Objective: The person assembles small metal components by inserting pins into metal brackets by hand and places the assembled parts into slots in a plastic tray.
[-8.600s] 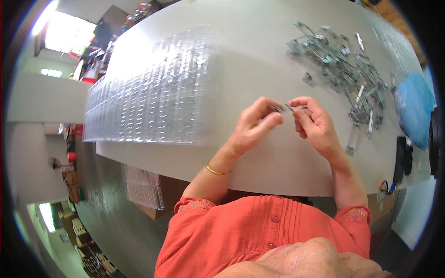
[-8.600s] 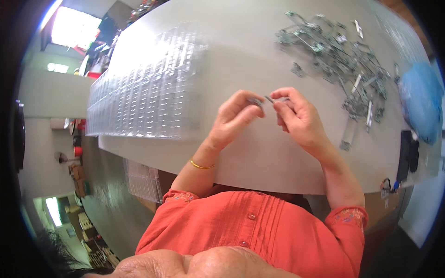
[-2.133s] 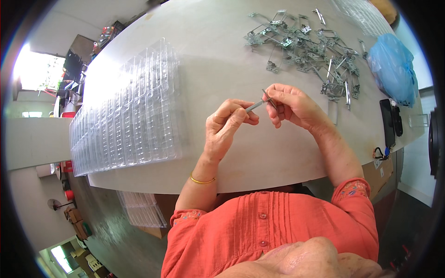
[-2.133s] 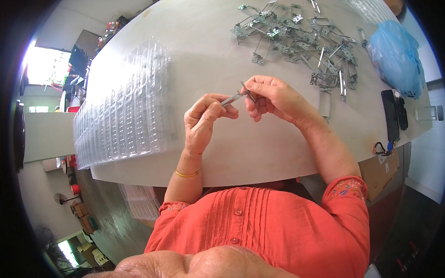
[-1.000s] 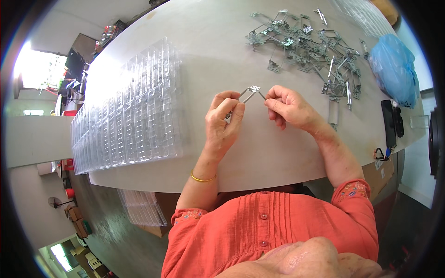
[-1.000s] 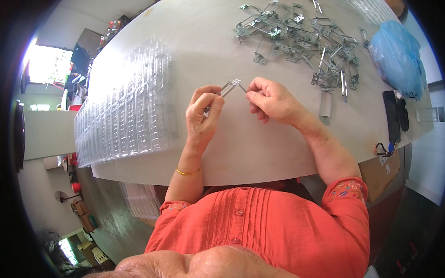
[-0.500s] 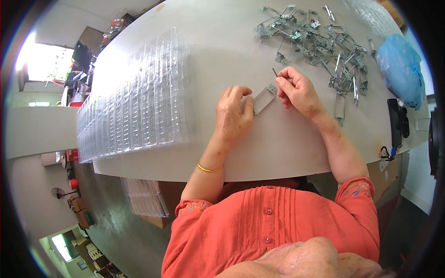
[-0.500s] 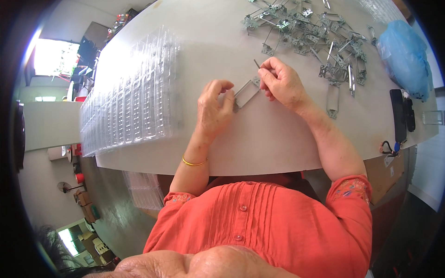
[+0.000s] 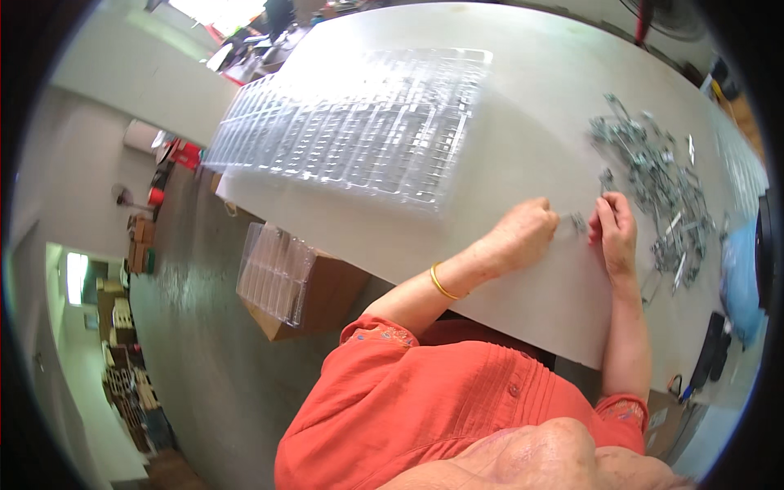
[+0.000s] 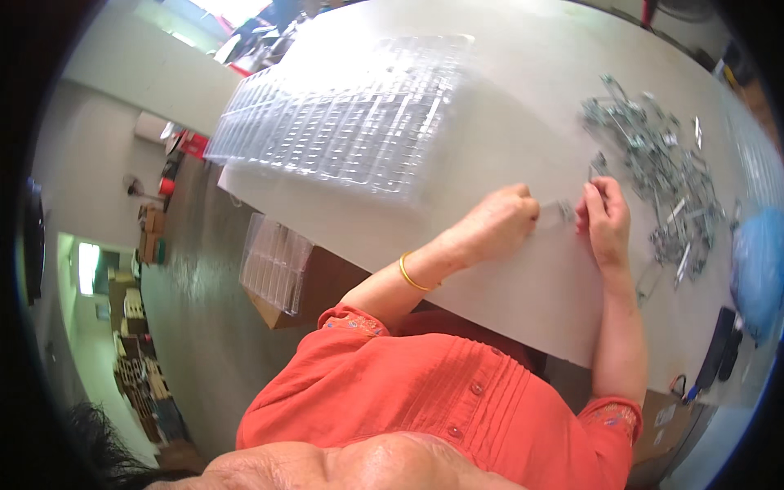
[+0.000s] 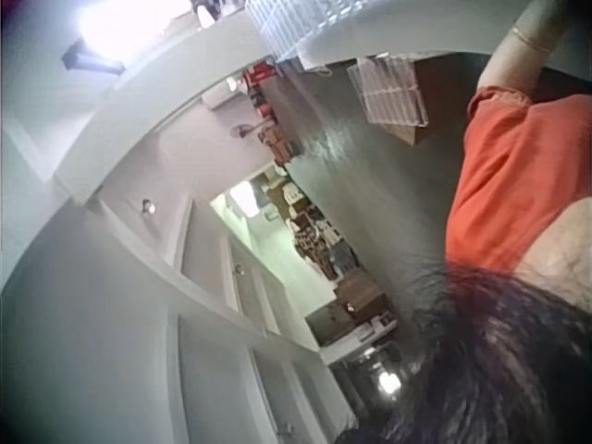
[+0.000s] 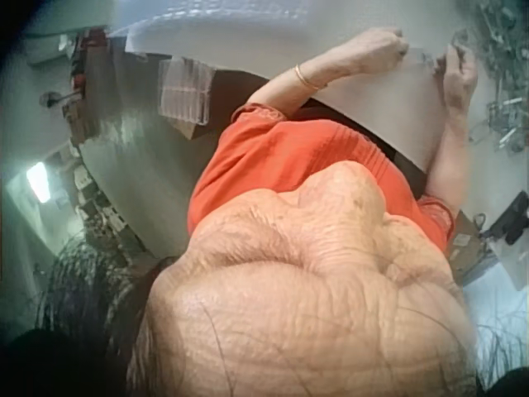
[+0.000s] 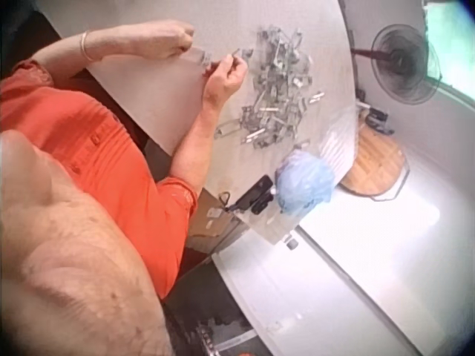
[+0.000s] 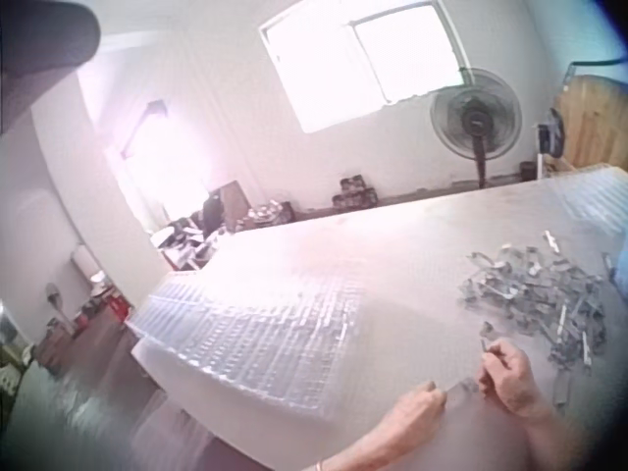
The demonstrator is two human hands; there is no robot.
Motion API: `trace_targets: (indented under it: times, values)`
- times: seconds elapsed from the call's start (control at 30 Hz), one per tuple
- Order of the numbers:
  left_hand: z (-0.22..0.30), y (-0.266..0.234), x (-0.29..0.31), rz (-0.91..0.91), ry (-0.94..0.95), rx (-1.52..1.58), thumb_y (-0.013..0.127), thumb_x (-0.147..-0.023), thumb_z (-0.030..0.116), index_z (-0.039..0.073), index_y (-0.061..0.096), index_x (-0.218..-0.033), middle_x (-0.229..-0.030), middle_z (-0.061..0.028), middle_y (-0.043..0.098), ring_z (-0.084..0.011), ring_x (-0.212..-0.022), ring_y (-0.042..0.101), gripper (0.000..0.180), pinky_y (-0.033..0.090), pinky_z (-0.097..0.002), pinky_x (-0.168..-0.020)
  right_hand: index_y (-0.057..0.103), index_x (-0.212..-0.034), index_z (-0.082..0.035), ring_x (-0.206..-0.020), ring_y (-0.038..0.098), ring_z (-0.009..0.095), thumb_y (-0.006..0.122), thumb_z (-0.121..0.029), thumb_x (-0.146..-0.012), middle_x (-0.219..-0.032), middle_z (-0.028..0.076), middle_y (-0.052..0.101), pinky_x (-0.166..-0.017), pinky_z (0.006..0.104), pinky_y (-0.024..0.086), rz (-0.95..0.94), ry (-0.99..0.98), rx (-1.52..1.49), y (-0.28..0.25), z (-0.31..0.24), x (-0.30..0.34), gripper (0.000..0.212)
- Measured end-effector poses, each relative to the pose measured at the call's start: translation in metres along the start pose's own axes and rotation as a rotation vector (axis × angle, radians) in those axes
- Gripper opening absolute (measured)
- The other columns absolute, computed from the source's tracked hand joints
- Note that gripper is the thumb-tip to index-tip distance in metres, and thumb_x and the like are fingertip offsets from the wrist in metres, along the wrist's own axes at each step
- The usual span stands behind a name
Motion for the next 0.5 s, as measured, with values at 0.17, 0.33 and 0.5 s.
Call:
trace_targets:
  times: [0.17,0.33,0.5]
  values:
    - [0.027,-0.03,0.025,0.107,0.161,0.038,0.061,-0.085,0.002,0.001,0.062,-0.082,-0.094,-0.0174,0.058,-0.0357,-0.092,0.06,0.003,0.051,-0.0429,-0.079,0.055,-0.107,-0.005,-0.059,0.048,0.007,0.054,-0.018,-0.103,-0.073,-0.001,0.053,-0.051,0.0228,0.042,0.001,-0.052,-0.038,-0.004,0.004,-0.007,0.014]
    - [0.044,-0.088,0.072,0.206,0.226,0.032,0.065,-0.086,0.005,0.003,0.061,-0.085,-0.094,-0.0138,0.056,-0.0327,-0.09,0.059,0.005,0.05,-0.041,-0.078,0.053,-0.109,-0.006,-0.06,0.048,0.007,0.053,-0.02,-0.103,-0.074,-0.001,0.051,-0.053,0.0227,0.042,0.062,-0.098,0.015,-0.01,0.002,-0.009,0.015]
    - [0.034,-0.152,0.121,0.216,0.198,0.132,0.068,-0.084,0.006,0.007,0.064,-0.095,-0.101,-0.0144,0.058,-0.0348,-0.096,0.059,0.012,0.05,-0.0417,-0.085,0.053,-0.11,-0.008,-0.059,0.048,0.007,0.055,-0.022,-0.102,-0.074,-0.001,0.051,-0.052,0.0222,0.043,0.096,-0.077,0.114,-0.004,0.003,-0.014,0.016]
Point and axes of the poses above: each hand's wrist, its own x-axis away from the middle knuckle, its own y-axis out of the palm, z = x × y, the point moved 5 cm from there along -x, towards the middle knuckle
